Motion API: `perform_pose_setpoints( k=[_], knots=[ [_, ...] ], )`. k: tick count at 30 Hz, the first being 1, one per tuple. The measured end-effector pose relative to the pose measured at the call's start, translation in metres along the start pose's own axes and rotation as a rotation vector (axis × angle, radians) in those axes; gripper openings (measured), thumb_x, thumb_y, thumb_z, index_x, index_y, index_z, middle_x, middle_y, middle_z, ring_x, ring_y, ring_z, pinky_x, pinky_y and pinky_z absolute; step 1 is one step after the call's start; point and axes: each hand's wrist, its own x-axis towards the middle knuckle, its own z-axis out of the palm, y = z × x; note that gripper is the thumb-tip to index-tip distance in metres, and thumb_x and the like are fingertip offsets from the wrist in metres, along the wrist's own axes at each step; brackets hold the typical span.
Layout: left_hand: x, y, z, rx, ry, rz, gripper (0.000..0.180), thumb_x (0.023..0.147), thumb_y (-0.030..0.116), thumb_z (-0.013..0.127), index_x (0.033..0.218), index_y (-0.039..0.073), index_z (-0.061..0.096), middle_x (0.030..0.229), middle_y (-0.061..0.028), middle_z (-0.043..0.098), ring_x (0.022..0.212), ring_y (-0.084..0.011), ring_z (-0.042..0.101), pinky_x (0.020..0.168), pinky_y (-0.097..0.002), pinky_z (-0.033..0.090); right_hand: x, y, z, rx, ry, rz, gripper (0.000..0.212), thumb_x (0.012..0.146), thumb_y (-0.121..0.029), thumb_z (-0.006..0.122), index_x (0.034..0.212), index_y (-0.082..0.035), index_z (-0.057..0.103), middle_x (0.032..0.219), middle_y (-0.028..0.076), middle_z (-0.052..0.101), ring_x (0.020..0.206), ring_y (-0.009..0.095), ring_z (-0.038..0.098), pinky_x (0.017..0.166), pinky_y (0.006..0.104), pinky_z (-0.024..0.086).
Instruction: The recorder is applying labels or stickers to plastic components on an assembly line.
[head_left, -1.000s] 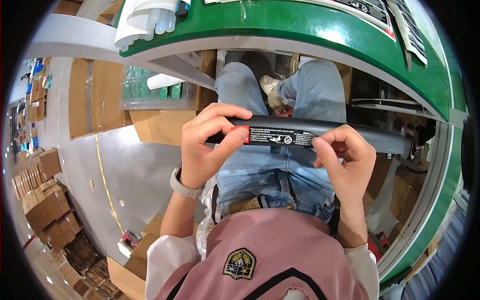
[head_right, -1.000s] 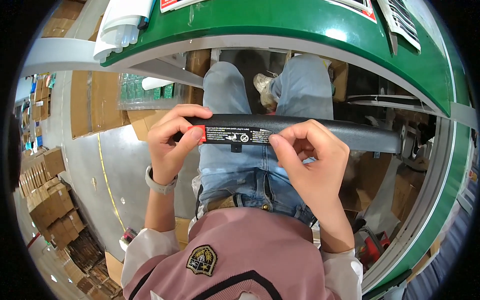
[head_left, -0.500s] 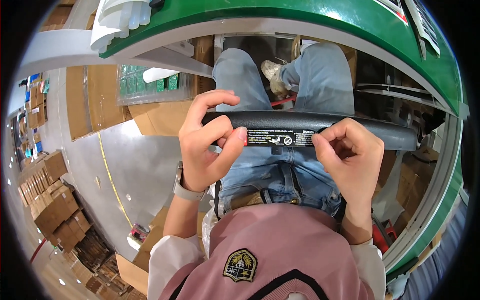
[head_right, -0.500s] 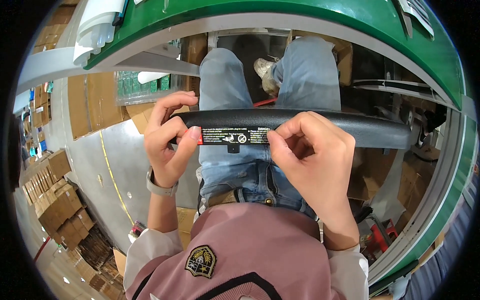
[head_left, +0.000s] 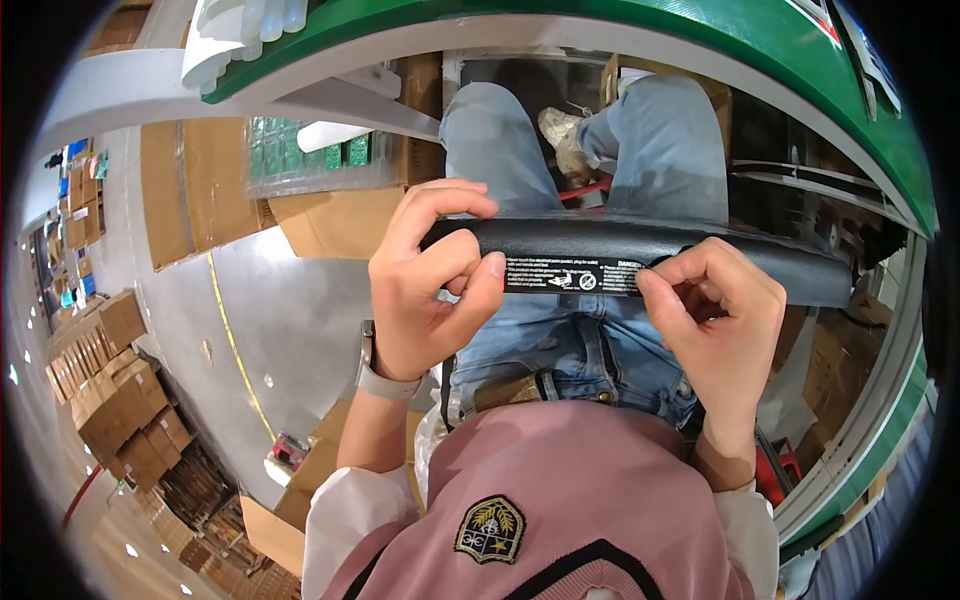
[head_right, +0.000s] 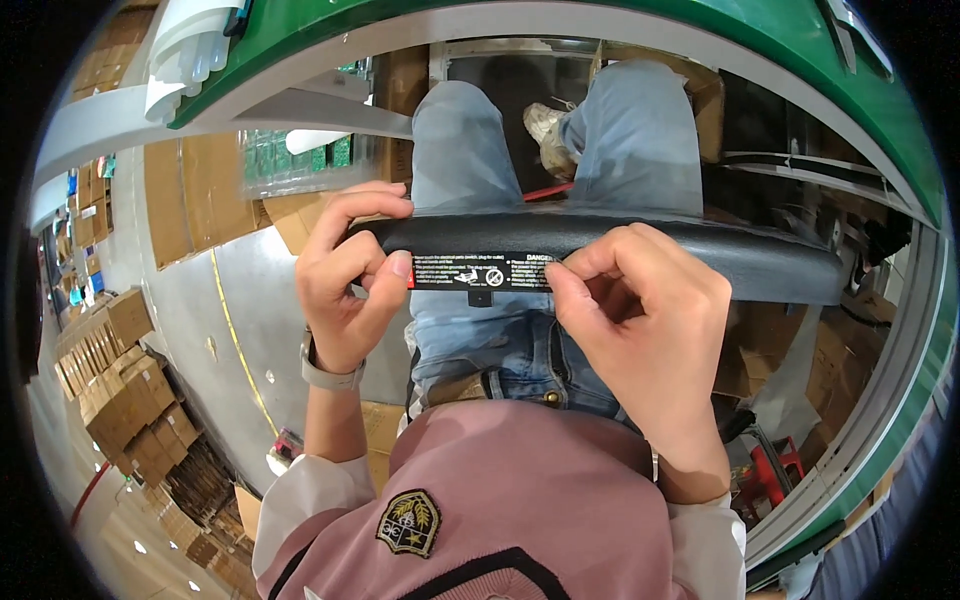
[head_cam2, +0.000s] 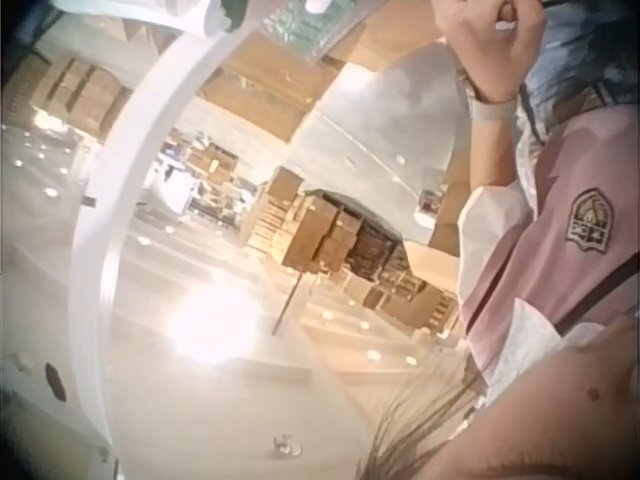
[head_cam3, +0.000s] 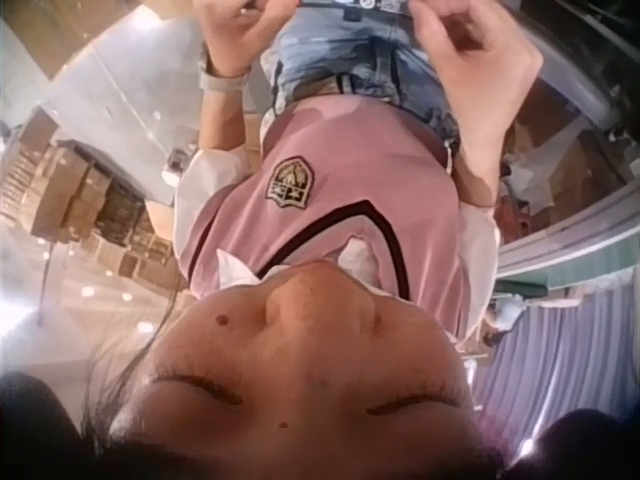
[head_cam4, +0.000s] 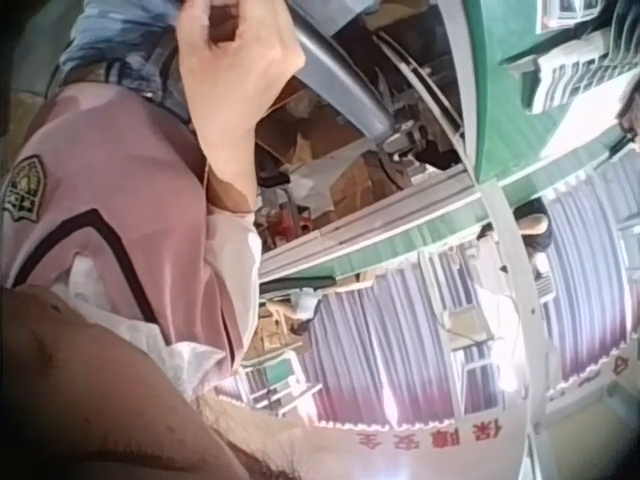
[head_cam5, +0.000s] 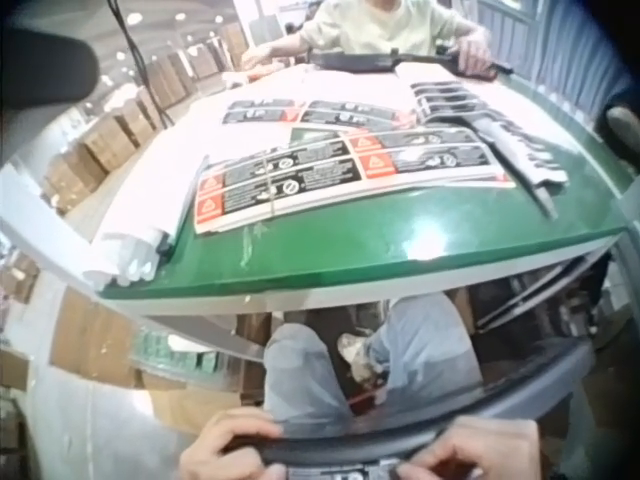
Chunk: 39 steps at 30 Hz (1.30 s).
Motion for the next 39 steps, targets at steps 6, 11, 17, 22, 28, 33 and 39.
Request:
perform_pose_setpoints(
  k=[6,11,17,22,28,33,39],
  knots=[
    [-0.004,0.0,-0.002,-0.005,0.03,-0.107,0.038,0.067,0.0,0.072,0.055,0.004,0.036,0.101,-0.0189,0.062,0.094,-0.0296,0.063,0.078,-0.0333,0.049,-0.001,0.002,-0.002,0.037,-0.038,0.028,0.012,0.08,0.006,0.07,0.074,0.002,0.06,0.064,0.0,0.059,0.05,0.001,0.052,0.043,0.0162,0.035],
    [-0.016,-0.012,-0.005,-0.277,0.076,-0.271,0.044,0.073,0.008,0.081,0.06,0.007,0.038,0.105,-0.016,0.063,0.087,-0.0153,0.058,0.066,-0.023,0.041,0.0,-0.001,-0.003,0.15,-0.037,0.163,0.013,0.075,0.003,0.074,0.071,0.002,0.062,0.064,0.002,0.061,0.051,0.004,0.054,0.046,0.0184,0.038],
    [-0.019,-0.012,-0.003,-0.387,0.099,-0.338,0.04,0.075,0.007,0.079,0.072,0.008,0.039,0.107,-0.0153,0.062,0.09,-0.0145,0.053,0.08,-0.0249,0.041,0.0,0.0,-0.004,0.101,-0.076,0.102,0.012,0.08,0.007,0.07,0.075,0.002,0.061,0.064,0.001,0.06,0.049,0.001,0.049,0.041,0.0159,0.033],
    [-0.021,-0.013,-0.003,-0.383,0.089,-0.332,0.041,0.075,0.008,0.079,0.071,0.008,0.038,0.107,-0.0157,0.062,0.09,-0.0146,0.053,0.08,-0.0254,0.042,0.0,0.003,0.0,0.089,-0.066,0.064,0.013,0.079,0.008,0.07,0.073,0.002,0.06,0.064,0.0,0.06,0.049,0.0,0.049,0.041,0.016,0.032],
    [-0.02,-0.012,-0.001,-0.376,0.095,-0.334,0.041,0.076,0.007,0.079,0.071,0.008,0.038,0.107,-0.0161,0.062,0.09,-0.0145,0.053,0.081,-0.0254,0.042,0.001,0.004,-0.002,0.054,-0.062,0.018,0.013,0.078,0.009,0.07,0.072,0.002,0.06,0.064,0.0,0.06,0.05,0.0,0.049,0.043,0.0158,0.033],
    [-0.019,-0.012,-0.001,-0.381,0.087,-0.327,0.04,0.076,0.007,0.078,0.071,0.008,0.038,0.106,-0.0156,0.062,0.09,-0.015,0.053,0.082,-0.026,0.042,0.001,0.003,-0.003,0.021,-0.031,-0.056,0.014,0.077,0.005,0.072,0.072,0.002,0.059,0.06,0.001,0.058,0.048,0.002,0.048,0.044,0.0188,0.032],
    [-0.017,-0.022,0.001,-0.381,0.129,-0.282,0.039,0.076,0.009,0.077,0.072,0.008,0.038,0.103,-0.014,0.062,0.09,-0.0159,0.052,0.083,-0.0279,0.042,0.01,-0.009,-0.023,-0.664,0.003,-0.161,0.038,0.065,-0.031,0.085,0.074,-0.003,0.06,0.061,0.008,0.051,0.048,0.025,0.049,0.045,0.0349,0.037]
  ],
)
